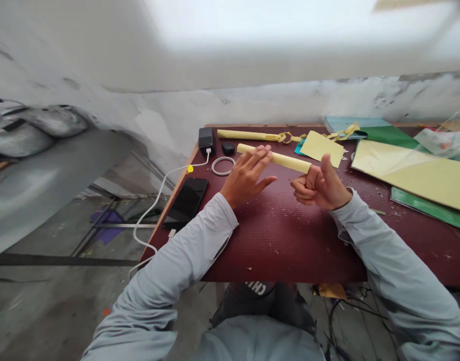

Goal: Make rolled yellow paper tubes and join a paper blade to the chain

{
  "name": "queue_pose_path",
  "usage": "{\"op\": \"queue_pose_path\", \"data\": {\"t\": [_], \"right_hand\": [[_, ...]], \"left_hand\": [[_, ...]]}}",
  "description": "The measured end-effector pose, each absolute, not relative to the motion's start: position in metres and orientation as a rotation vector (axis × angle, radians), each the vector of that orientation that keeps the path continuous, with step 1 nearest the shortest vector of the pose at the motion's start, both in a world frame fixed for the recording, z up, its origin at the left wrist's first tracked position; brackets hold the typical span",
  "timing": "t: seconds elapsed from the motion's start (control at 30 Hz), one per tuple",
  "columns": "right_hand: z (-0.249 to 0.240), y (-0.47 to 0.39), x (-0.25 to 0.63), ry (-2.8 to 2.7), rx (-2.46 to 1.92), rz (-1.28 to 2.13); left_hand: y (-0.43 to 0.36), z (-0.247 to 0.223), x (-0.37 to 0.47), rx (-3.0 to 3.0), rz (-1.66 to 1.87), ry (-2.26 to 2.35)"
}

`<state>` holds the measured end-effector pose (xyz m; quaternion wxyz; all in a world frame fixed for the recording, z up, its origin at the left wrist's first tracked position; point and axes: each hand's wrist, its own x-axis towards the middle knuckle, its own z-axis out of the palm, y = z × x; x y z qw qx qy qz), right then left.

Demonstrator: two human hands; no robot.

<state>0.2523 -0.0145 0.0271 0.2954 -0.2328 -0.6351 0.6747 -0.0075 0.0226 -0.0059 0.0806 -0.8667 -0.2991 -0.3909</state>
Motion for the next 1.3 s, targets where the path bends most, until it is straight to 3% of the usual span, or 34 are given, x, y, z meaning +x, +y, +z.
{"op": "queue_pose_path", "data": {"t": [0.27, 0.53, 0.87, 1.07, 1.3], "right_hand": [[0.025, -0.018, 0.251, -2.174, -0.744, 1.132], [0.025, -0.015, 0.255, -2.182, -0.766, 0.944], [0.022, -0.017, 0.246, -1.922, -0.402, 0.808], [0.024, -0.024, 0.236, -2.09, -0.468, 0.199], [0.023, -0.032, 0.242, -2.175, -0.679, 0.163]], "left_hand": [[0.02, -0.004, -0.007, -2.541, -1.239, -0.687], [0.021, -0.012, 0.001, -2.588, -1.221, -0.607], [0.016, -0.005, 0.001, -2.626, -1.423, -0.668], [0.005, -0.003, 0.012, -2.763, -1.439, -0.454], [0.008, -0.012, 0.013, -2.829, -1.399, -0.546]]}}
